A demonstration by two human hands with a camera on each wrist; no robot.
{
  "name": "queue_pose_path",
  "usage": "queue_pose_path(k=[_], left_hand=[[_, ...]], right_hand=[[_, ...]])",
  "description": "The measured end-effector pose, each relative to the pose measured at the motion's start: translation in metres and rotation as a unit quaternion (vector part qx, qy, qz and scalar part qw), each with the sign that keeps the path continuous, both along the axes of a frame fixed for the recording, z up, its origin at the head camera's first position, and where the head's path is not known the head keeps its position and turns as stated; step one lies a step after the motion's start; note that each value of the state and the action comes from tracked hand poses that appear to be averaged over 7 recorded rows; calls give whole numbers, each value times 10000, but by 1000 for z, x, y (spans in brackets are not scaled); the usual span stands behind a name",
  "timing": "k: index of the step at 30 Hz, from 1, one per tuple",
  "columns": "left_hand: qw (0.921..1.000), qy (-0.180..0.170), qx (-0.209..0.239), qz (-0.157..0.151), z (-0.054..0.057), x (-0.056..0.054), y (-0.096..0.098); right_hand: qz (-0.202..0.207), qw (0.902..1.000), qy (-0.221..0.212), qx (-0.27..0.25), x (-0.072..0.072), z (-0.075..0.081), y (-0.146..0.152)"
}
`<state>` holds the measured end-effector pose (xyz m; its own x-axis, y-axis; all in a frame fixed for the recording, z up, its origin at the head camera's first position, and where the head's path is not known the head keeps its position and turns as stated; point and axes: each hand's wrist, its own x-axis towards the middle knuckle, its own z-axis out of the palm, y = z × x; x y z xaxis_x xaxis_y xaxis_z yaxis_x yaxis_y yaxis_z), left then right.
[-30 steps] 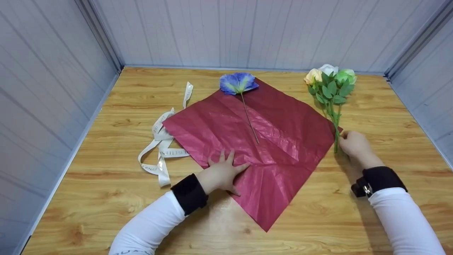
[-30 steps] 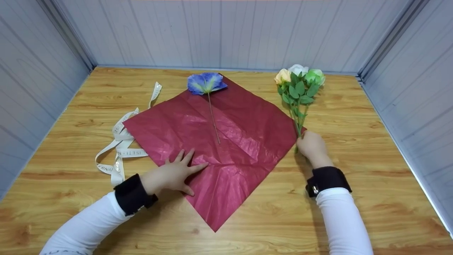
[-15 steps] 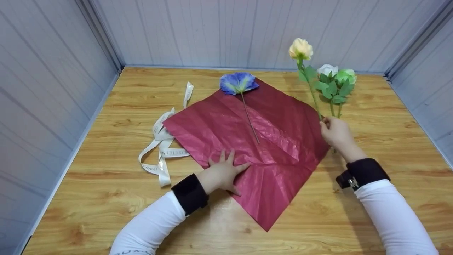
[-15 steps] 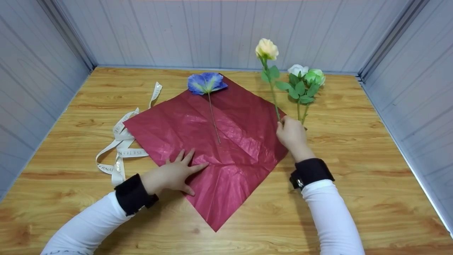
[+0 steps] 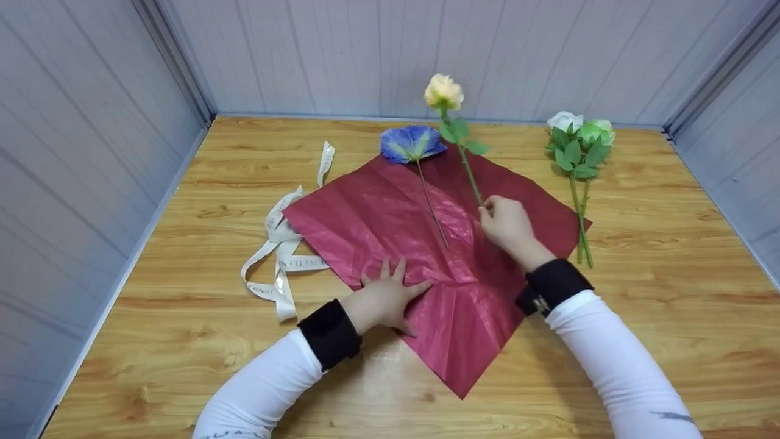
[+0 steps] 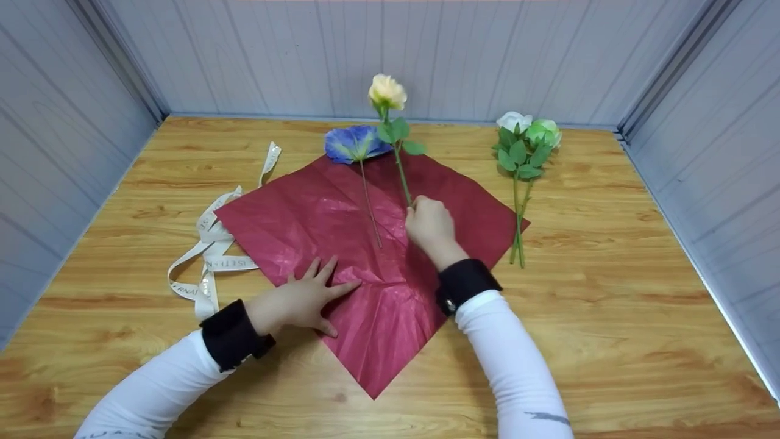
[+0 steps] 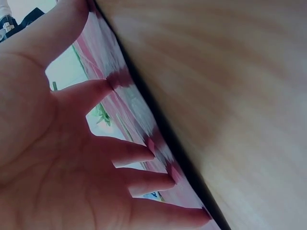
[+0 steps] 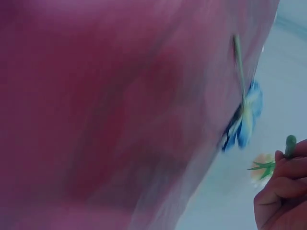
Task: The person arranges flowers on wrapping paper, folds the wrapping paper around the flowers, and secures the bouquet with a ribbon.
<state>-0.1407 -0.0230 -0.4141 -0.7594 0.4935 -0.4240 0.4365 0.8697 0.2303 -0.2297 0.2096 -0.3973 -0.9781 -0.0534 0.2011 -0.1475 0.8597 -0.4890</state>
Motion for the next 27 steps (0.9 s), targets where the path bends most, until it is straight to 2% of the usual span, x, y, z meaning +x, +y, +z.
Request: queue_pose_path(k=[10, 15, 20, 27], left_hand=[[10000, 11, -13, -13, 0, 1, -1], [10000, -42, 5, -8, -1, 0, 0], [9999, -26, -146, -10, -2, -1, 1], [10000, 5, -64, -29, -1, -1, 1]], right_hand=[[69, 9966, -807, 142, 0, -12, -36], [327, 9916, -1191, 375, 2, -20, -40], [657, 9877, -1327, 494, 2, -25, -42], [692, 9833, -1521, 725, 3, -24, -46]])
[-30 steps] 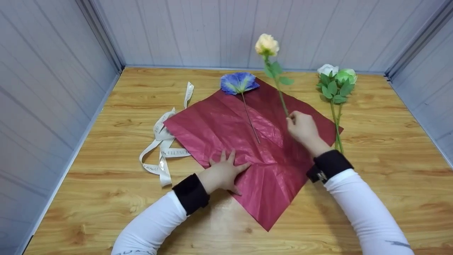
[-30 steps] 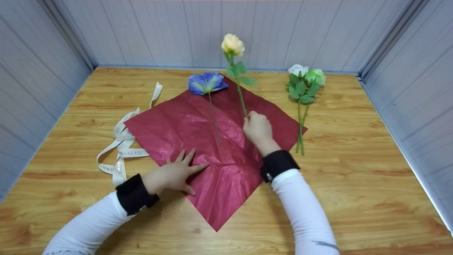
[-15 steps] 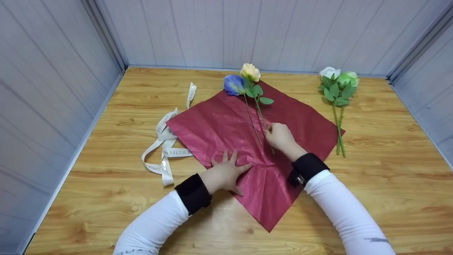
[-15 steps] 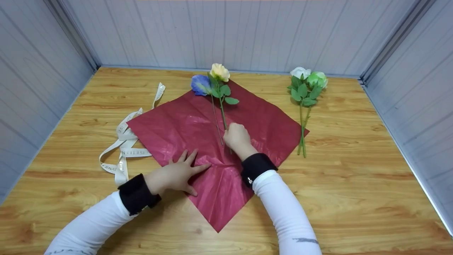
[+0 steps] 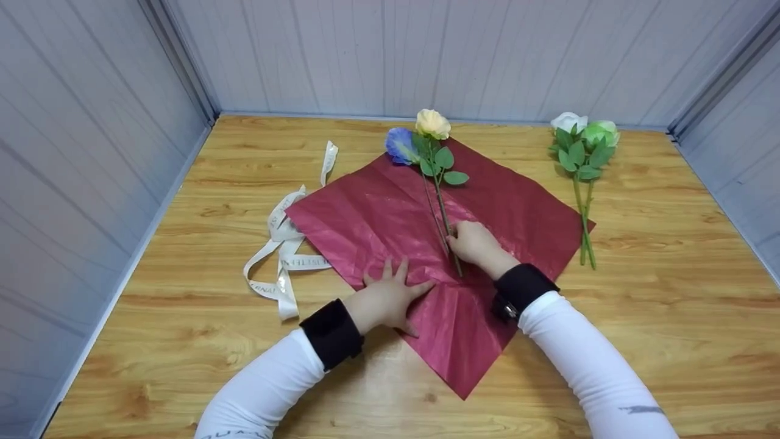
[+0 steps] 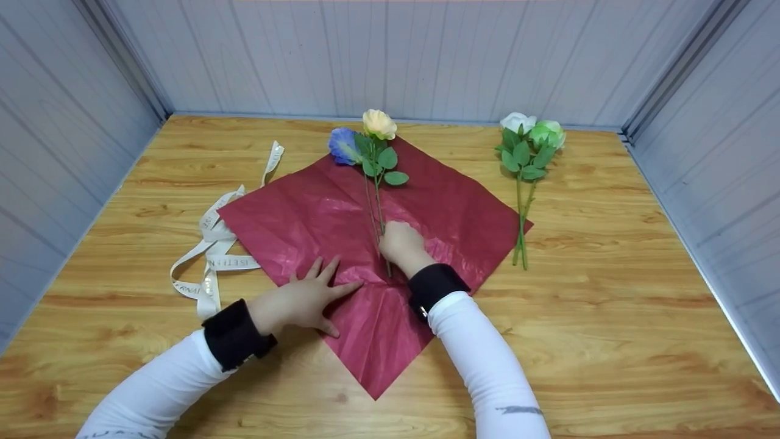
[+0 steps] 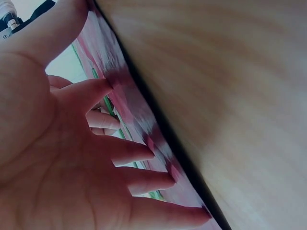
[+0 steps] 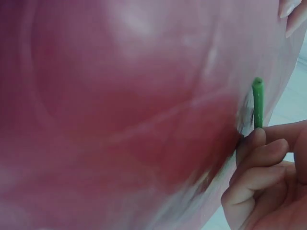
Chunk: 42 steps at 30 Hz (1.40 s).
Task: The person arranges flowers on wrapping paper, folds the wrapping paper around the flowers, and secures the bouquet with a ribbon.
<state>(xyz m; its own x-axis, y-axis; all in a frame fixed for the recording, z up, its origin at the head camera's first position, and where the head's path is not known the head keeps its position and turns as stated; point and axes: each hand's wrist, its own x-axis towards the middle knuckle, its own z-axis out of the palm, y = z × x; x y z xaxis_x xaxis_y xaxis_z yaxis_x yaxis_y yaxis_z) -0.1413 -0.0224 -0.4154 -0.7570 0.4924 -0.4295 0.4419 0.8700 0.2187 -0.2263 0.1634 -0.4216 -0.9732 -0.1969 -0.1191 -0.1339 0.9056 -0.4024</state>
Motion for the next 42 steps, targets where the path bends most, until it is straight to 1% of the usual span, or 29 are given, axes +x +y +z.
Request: queue_pose_path(k=[5, 9, 16, 22, 30, 34, 38, 42], left_hand=[[10000, -12, -14, -8, 1, 1, 0], [10000, -6, -41, -18, 1, 0, 0], [10000, -14, 74, -47, 0, 0, 1], [9999, -37, 92, -35, 1, 0, 1], [10000, -92, 29, -4, 2, -1, 0], [9999, -113, 52, -15, 2, -1, 0], [9999, -100, 83, -5, 3, 0, -1], [9999, -82, 124, 7, 3, 1, -1]], right_hand=[[-125, 9997, -111, 186, 1, -1, -4], [-240, 9991, -101, 340, 1, -2, -6], [-514, 9972, -133, 536, 2, -1, -5], [-523, 9981, -89, 314, 3, 0, 0], [-421, 9989, -201, -5, 1, 1, 8], [-556, 9983, -163, -76, 2, 3, 12], [-708, 9974, -14, -149, 5, 6, 20], [-842, 9955, 263, -355, 6, 8, 32]])
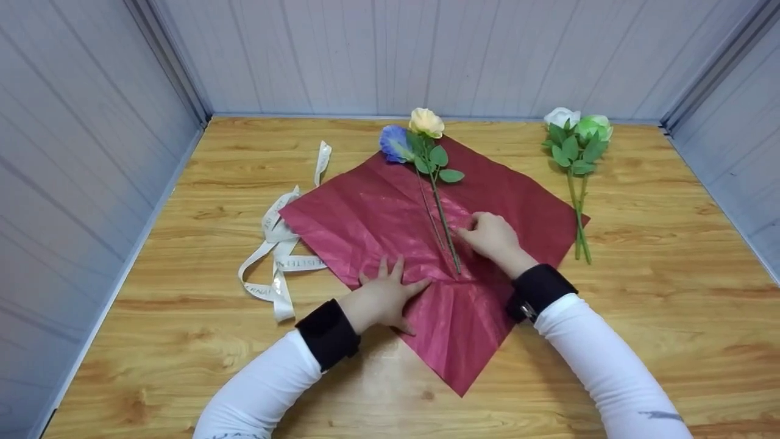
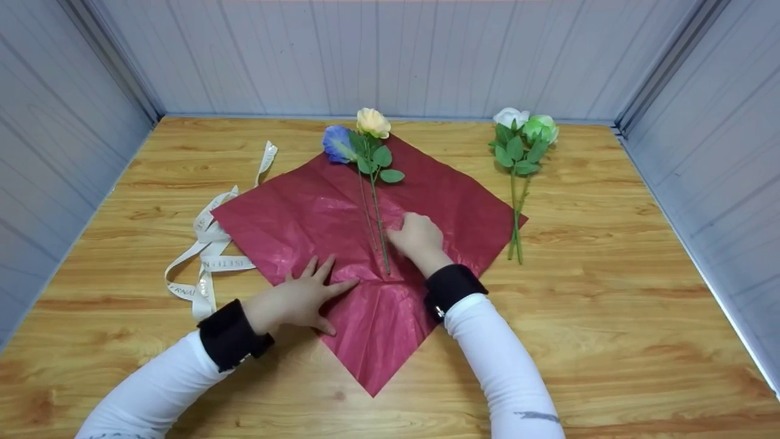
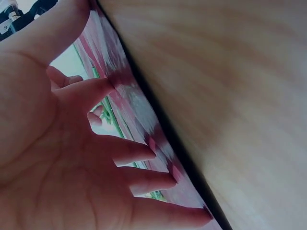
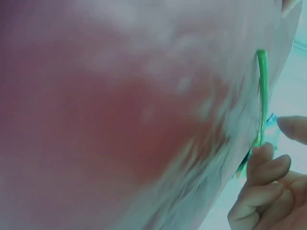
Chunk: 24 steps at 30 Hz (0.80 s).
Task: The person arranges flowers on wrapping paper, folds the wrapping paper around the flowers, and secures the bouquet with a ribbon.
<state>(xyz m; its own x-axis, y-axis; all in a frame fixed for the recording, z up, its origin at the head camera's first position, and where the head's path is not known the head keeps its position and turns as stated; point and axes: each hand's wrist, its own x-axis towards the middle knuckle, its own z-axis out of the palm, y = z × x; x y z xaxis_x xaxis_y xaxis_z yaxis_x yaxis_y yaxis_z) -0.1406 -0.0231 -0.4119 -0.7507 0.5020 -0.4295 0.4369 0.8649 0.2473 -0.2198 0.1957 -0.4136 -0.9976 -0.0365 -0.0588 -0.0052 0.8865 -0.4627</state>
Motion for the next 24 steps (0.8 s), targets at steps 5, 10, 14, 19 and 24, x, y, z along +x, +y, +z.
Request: queue_pose_path(k=[5, 10, 14, 19, 24], left_hand=[[10000, -13, -22, 1, 0, 0, 0], [10000, -45, -61, 0, -2, -1, 0], [9999, -49, -100, 15, -2, -1, -1], [10000, -15, -76, -6, -2, -1, 0], [10000, -24, -74, -15, -2, 0, 1]], right_hand=[[-277, 9988, 286, -278, 1, 5, 21], [-658, 9963, 364, -421, 2, 10, 49], [-887, 9939, 378, -531, 4, 10, 70], [-1011, 9921, 461, -578, 8, 9, 89], [-1125, 9907, 464, -616, 10, 10, 106]])
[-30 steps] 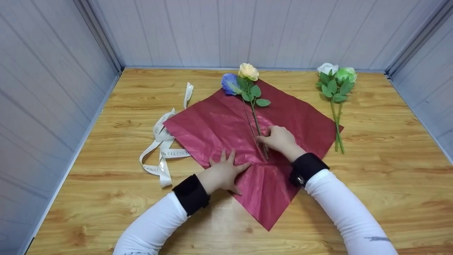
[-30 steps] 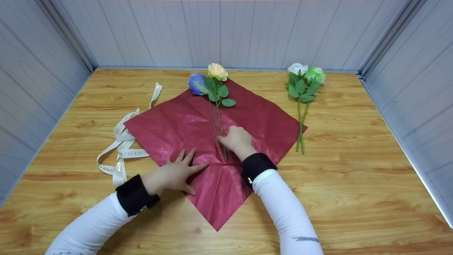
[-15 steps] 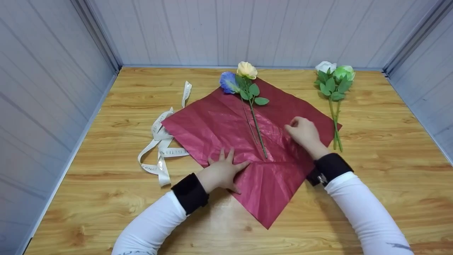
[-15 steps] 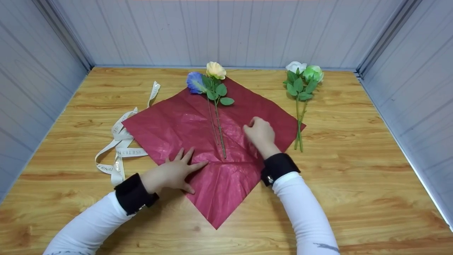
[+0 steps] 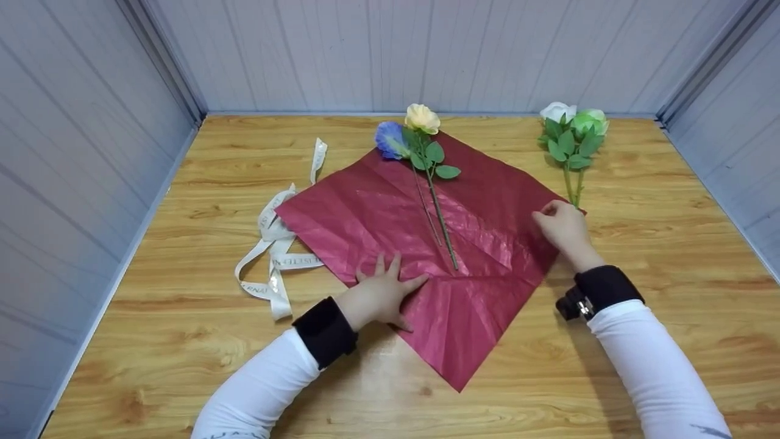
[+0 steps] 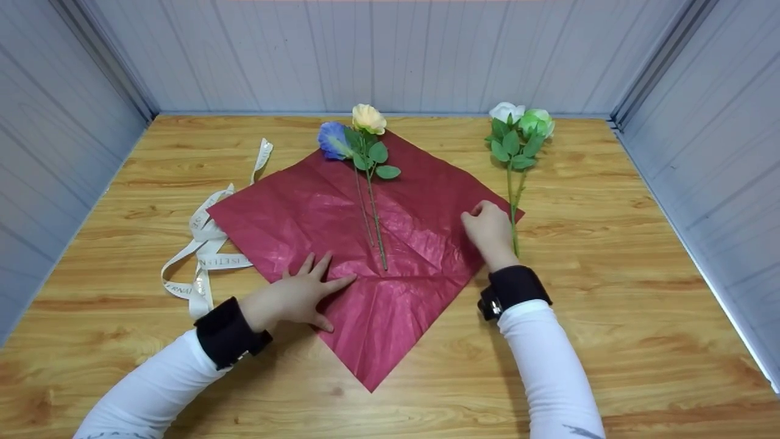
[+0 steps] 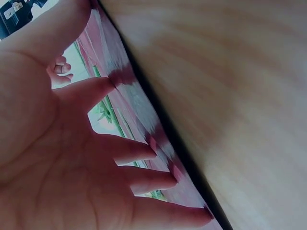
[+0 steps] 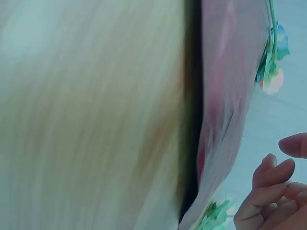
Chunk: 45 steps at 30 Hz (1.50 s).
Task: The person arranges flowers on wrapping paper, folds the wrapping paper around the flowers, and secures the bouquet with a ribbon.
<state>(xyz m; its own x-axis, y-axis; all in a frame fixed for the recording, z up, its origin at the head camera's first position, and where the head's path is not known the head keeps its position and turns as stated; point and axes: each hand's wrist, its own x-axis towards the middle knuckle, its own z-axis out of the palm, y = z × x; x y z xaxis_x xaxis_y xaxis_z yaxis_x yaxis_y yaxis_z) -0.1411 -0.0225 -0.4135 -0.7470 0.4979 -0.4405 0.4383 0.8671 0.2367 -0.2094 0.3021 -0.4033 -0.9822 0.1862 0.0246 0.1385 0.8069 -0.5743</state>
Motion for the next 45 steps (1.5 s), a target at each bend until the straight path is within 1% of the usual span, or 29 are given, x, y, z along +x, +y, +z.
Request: queue_pose_path(k=[7, 13, 18, 24, 28, 31, 35, 45], left_hand=[[10000, 49, 17, -2, -1, 0, 0], [9999, 69, 89, -11, 0, 1, -1], [9999, 20, 141, 1, 1, 1, 0], [9999, -5, 160, 22, 2, 0, -1], [9999, 6, 157, 16, 1, 1, -1], [9999, 12, 136, 13, 0, 1, 0], [9999, 7, 111, 0, 1, 1, 0], [9999, 7, 138, 9, 3, 2, -1]], right_hand=[[-128, 9999, -76, 59, 2, 5, 20], [-276, 9988, -355, 168, 5, 4, 36], [-260, 9976, -479, 416, 6, 1, 46], [-272, 9948, -807, 563, 7, 0, 55], [-159, 9930, -925, 716, 9, -3, 62], [-44, 9931, -889, 759, 12, -7, 65], [-17, 9934, -869, 746, 13, -9, 67], [66, 9868, -1383, 841, 12, -10, 68]])
